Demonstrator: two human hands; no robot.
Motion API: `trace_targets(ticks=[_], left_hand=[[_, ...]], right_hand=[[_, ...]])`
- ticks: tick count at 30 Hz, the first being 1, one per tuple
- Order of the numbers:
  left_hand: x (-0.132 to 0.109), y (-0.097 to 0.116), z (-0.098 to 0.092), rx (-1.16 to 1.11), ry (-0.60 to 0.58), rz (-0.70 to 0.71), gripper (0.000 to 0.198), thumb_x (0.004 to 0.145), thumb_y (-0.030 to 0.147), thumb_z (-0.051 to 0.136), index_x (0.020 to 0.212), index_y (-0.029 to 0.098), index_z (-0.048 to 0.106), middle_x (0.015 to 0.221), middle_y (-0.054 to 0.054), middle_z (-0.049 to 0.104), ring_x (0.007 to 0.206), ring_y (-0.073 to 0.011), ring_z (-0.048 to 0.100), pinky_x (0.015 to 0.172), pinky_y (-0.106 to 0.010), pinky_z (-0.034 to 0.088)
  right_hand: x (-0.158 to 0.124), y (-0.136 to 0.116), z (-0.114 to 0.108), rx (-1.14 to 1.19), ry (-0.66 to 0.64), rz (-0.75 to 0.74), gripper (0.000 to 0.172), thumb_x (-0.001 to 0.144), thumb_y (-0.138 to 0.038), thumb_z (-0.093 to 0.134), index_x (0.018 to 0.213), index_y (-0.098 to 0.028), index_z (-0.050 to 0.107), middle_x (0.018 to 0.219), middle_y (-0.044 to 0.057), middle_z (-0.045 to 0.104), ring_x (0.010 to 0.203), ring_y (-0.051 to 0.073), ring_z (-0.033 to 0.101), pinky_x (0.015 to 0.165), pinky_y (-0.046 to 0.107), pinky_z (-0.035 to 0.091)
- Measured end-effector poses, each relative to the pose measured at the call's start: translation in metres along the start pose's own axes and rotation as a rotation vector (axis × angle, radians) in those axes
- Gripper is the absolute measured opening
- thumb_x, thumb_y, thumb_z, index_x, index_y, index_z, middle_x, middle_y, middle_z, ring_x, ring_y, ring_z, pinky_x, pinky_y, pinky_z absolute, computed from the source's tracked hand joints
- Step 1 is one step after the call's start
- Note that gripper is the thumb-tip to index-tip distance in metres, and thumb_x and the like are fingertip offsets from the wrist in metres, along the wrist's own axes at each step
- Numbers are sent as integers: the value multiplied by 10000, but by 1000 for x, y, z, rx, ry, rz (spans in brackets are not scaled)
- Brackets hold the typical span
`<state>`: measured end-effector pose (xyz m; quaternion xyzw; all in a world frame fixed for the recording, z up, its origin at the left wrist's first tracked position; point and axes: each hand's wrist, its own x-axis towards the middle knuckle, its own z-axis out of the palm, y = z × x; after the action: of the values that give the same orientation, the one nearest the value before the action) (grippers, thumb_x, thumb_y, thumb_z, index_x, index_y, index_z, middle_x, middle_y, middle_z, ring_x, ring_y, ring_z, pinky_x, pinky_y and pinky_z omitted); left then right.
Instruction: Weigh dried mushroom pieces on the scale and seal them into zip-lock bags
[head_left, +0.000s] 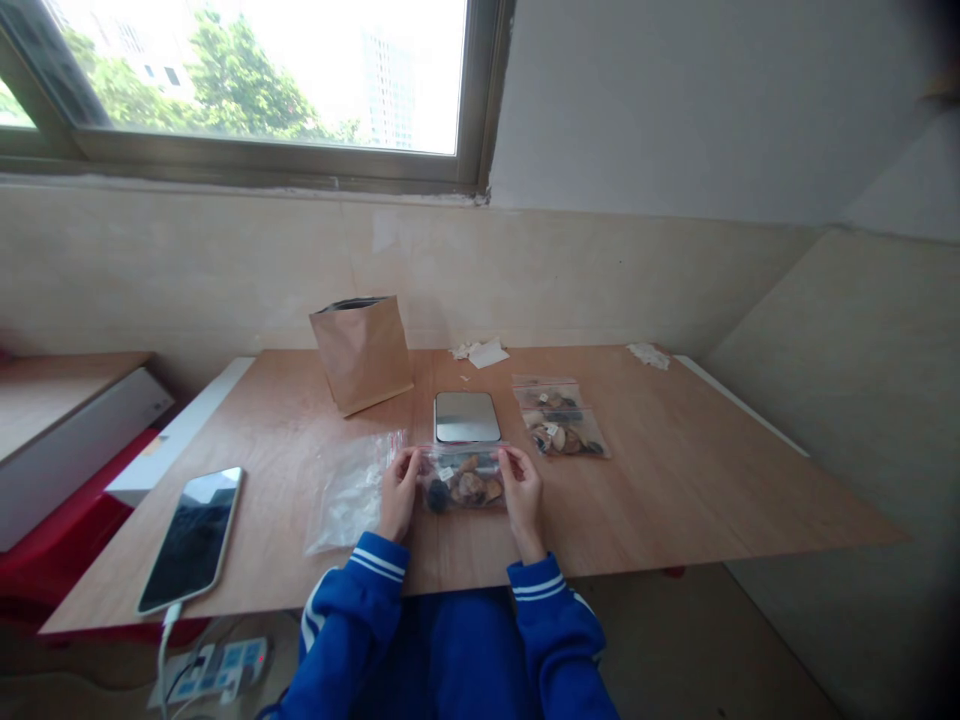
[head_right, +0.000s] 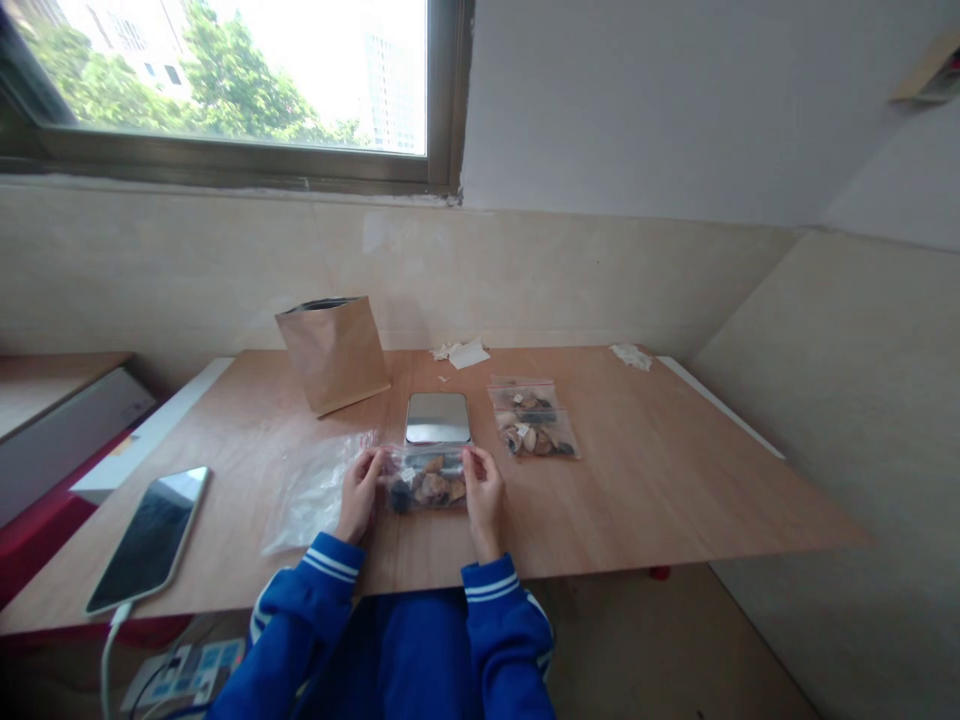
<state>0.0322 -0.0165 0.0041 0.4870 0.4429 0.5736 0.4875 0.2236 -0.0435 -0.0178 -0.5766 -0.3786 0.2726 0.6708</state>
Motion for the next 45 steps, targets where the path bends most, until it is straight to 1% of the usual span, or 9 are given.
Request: trace_targets(ticks=[6,10,14,21,27,32,38,40,45], left_hand=[[3,4,0,133,32,95,313,830,462,593,768,157,629,675,-5,596,663,-145,559,656,-252,429],[6,2,-1,109,68,91,325,824,473,594,741,159,620,658,0,591,650,-142,555,643,-248,425],[5,8,2,18,12,42,331,797,484,630,812,156,669,711,-14,635,684,-145,580,674,-252,450],[3,14,5,-24,-76,17,319,741,454,705,813,143,696,799,-56,690,745,-158,611,720,-265,468],[3,12,2,-19,-55,-7,311,731,440,715,819,143,706,776,-51,696,756,-168,623,717,-265,465],[3,10,2,-66,-49,-37,277,714,402,736,803,143,702,758,-44,692,743,-163,623,708,-261,471],[1,14,4,-41,-81,-5,279,737,404,719,832,142,701,771,-47,692,751,-166,624,711,-263,473],[0,14,4,-42,-110,-5,279,747,410,712,850,150,701,780,-45,695,756,-165,629,716,-261,472],[-1,11,4,-30,-128,-44,305,736,425,725,870,152,708,773,-44,697,742,-167,627,687,-257,467]], right_hand=[[0,1,0,-3,-1,-10,410,798,-518,623,957,-143,663,916,104,713,825,224,663,718,332,545],[-1,-4,2,46,5,-2,392,783,-508,651,940,-150,669,878,94,713,803,223,664,689,325,552],[-2,-9,3,58,-6,-2,375,778,-498,661,921,-152,676,891,96,718,806,223,672,690,323,554],[-3,-9,2,45,-64,29,393,774,-511,660,943,-158,697,935,106,737,841,236,688,690,322,554],[-4,-6,3,-19,-19,-8,407,777,-528,648,931,-155,701,906,97,738,771,218,678,650,309,543],[-4,-3,2,-133,20,-108,387,810,-501,617,941,-147,705,932,104,733,806,212,664,713,314,526],[-4,-6,2,-84,45,-112,352,826,-475,610,927,-148,690,932,106,729,836,216,666,749,324,522],[-5,-9,3,-50,26,-92,346,827,-474,612,924,-150,683,919,102,729,825,215,670,739,323,525],[-9,-18,6,-26,-107,-30,320,786,-466,667,878,-160,694,851,84,740,785,214,686,720,321,537]])
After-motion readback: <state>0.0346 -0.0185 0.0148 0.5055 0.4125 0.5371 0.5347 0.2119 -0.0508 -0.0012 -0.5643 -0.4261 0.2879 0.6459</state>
